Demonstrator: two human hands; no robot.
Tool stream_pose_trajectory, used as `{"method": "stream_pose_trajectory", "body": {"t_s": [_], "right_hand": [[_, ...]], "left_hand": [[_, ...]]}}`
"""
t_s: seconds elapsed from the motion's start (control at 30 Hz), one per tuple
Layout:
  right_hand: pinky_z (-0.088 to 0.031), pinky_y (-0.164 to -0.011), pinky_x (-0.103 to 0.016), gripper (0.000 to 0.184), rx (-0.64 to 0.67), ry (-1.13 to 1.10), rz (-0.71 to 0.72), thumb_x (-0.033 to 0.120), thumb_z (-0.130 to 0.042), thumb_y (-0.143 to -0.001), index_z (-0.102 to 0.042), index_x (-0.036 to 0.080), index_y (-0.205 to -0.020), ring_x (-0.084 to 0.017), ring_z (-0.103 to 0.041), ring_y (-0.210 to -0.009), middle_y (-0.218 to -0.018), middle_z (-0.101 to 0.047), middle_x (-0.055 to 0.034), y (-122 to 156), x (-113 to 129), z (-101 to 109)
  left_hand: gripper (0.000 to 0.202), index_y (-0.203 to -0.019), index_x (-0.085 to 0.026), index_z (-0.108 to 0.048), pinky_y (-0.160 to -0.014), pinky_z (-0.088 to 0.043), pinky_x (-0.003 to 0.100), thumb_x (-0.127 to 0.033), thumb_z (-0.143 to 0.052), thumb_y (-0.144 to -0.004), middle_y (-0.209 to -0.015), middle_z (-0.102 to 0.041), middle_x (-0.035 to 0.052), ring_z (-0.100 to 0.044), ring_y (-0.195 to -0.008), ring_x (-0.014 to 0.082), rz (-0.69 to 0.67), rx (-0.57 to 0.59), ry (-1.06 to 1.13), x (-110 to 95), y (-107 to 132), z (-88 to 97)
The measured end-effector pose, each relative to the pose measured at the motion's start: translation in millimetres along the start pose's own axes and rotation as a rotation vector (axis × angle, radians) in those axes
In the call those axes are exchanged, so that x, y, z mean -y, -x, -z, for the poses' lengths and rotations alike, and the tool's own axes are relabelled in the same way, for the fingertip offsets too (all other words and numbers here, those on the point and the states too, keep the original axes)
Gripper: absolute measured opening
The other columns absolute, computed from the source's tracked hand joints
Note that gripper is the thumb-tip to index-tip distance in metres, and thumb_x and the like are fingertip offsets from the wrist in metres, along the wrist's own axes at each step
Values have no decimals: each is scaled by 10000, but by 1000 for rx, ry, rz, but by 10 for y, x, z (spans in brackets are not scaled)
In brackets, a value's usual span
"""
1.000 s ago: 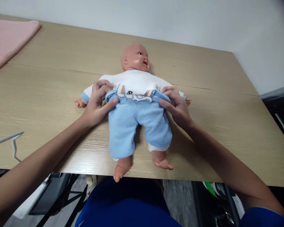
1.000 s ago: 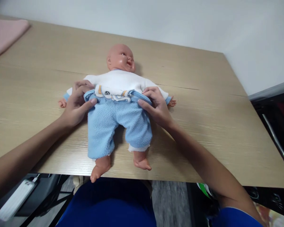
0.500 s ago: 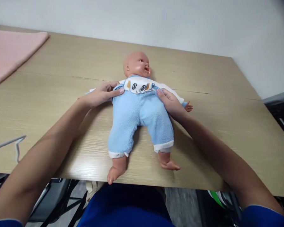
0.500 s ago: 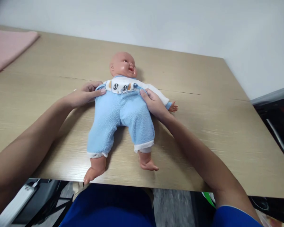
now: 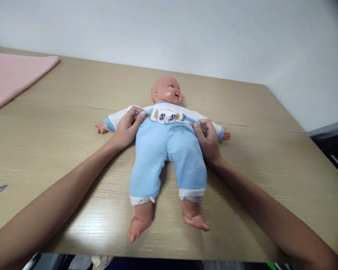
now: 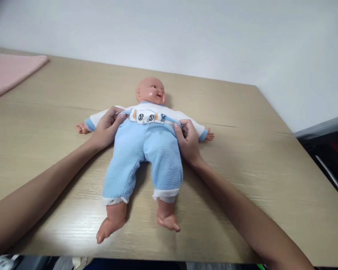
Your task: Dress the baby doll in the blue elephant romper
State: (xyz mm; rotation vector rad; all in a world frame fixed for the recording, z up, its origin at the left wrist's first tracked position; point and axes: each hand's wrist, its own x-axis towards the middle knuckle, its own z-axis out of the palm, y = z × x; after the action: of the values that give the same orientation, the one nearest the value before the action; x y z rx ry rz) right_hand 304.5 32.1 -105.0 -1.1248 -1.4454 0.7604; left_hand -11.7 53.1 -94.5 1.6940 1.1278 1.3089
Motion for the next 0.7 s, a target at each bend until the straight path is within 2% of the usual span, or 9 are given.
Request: {"method": "stream_pose_trajectory", "body": {"t_s": [0.1, 0.17, 0.27, 0.37, 0.43, 0.5, 0.57, 0.63, 0.7], "right_hand": [[-550, -805, -350, 291, -114, 56, 119, 405, -751, -1027, -587, 257, -1216, -185, -661, -893, -1041, -661, -19, 56, 9, 39], [-574, -829, -367, 295, -164, 99, 219, 343, -724, -1022, -558, 267, -1253, -191, -684, -929, -1129, -664, -36, 34, 63, 46], [-589, -853, -386, 210, -132, 152, 358, 271, -683, -1035, -576, 274, -1216, -204, -698, -967, -1136, -650, -42, -131, 266, -77], [-603, -832, -383, 201, -8, 148, 470, 233, -674, -1046, -584, 275, -1221, -221, -720, -994, -1135, -702, -62, -475, 575, -395], [-600, -804, -375, 141, 153, 142, 499, 269, -659, -1070, -595, 260, -1196, -216, -719, -953, -1110, -730, -64, -788, 772, -664], [-594, -829, -381, 109, 442, 197, 507, 284, -643, -1077, -640, 231, -1172, -211, -718, -914, -1064, -755, -56, -1115, 918, -933], [-596, -983, -402, 136, 810, 325, 568, 294, -664, -1068, -701, 216, -1173, -229, -736, -1054, -1171, -788, -79, -1387, 994, -1190], [-574, -1098, -410, 252, 1121, 431, 544, 264, -718, -1037, -732, 226, -1286, -247, -731, -1227, -1350, -789, -88, -1550, 1003, -1440], [-545, -1156, -412, 298, 1281, 492, 507, 179, -735, -998, -769, 232, -1289, -254, -716, -1311, -1406, -790, -68, -1592, 961, -1677]], "left_hand": [[528, -1140, -239, -611, -758, -440, 337, -766, -621, -1100, -902, -614, 0, -542, -794, 195, -97, -88, -107, 80, 31, -12], [500, -1184, -240, -587, -803, -478, 354, -738, -557, -1142, -980, -675, 28, -615, -860, 209, -165, -150, -182, 104, 60, -25], [391, -1231, -243, -584, -802, -502, 359, -626, -513, -1198, -1012, -700, 41, -653, -877, 210, -253, -257, -229, 83, 118, -65], [304, -1221, -244, -606, -804, -515, 349, -541, -545, -1207, -1009, -683, 36, -646, -875, 200, -306, -377, -196, 28, 168, -117], [273, -1200, -244, -622, -824, -525, 344, -514, -582, -1200, -1009, -678, 33, -642, -889, 197, -311, -418, -162, -2, 187, -145], [255, -1197, -242, -636, -830, -531, 338, -495, -605, -1196, -1010, -681, 31, -644, -892, 193, -320, -428, -134, -20, 195, -163], [221, -1219, -242, -643, -834, -537, 330, -460, -610, -1200, -1034, -696, 34, -664, -912, 188, -350, -426, -107, -30, 202, -170], [166, -1240, -247, -647, -853, -545, 326, -405, -610, -1203, -1069, -714, 36, -683, -944, 186, -400, -414, -94, -41, 210, -167], [105, -1239, -254, -653, -873, -551, 329, -342, -610, -1201, -1084, -728, 32, -691, -957, 186, -450, -395, -100, -58, 217, -159]]}}
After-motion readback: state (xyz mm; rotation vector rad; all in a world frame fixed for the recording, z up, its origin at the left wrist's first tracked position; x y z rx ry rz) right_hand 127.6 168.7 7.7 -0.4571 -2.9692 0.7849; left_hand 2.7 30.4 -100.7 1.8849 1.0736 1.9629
